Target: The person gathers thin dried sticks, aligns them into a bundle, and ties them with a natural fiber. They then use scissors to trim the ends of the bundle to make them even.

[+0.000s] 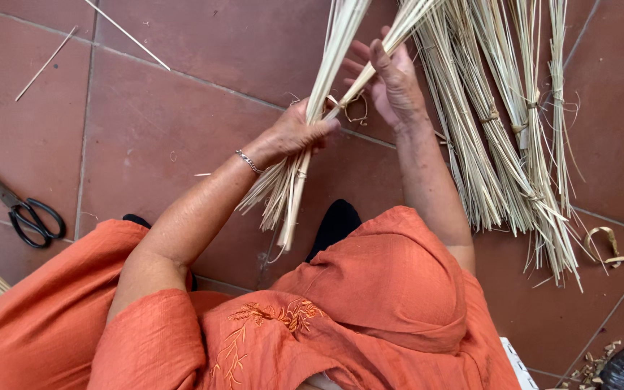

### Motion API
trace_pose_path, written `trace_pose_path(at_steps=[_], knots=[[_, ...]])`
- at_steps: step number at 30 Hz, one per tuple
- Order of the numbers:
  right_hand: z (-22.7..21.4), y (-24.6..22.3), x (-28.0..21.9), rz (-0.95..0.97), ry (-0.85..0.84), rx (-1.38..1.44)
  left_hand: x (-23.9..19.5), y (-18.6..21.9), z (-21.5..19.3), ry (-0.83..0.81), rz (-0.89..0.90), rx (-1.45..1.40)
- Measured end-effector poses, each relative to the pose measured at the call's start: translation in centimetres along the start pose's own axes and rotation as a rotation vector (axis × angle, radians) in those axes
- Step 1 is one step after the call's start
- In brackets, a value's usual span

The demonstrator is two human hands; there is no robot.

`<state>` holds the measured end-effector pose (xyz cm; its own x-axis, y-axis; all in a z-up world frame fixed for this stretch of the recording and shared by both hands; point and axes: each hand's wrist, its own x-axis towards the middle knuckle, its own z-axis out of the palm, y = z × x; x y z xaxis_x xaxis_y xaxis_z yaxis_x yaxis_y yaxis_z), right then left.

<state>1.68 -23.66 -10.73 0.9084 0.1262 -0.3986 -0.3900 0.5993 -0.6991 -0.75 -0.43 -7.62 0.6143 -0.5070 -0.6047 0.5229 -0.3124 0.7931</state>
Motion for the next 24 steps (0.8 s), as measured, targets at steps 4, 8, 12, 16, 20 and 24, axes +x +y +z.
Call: trace_pose_path(at_steps=[4,8,12,16,20,24], knots=[[2.8,1.8,2.0,0.004,-0.028,0.117,-0.8,-1.4,0.9,0.228,0.247,0.721],[4.9,1.9,2.5,0.047,0.1,0.238,-3.4,-1.7,0.2,0.322,0.239,0.962],[5.5,0.1,2.7,0.037,0.011,0.485,-6.1,-0.7,-1.4,0.346,0.28,0.994],[6.4,-2.0,3.8,0.019,-0.253,0.576,-8.0,1.8,-3.5,0.368,0.389,0.944],[8.3,-6.7,6.1,-0.163,-0.489,0.397,-9.3,5.2,-5.8,0.352,0.354,0.755],[11.2,-12.0,8.2,-0.231,-0.492,0.361,-10.7,8.7,-9.5,0.256,0.261,0.603]])
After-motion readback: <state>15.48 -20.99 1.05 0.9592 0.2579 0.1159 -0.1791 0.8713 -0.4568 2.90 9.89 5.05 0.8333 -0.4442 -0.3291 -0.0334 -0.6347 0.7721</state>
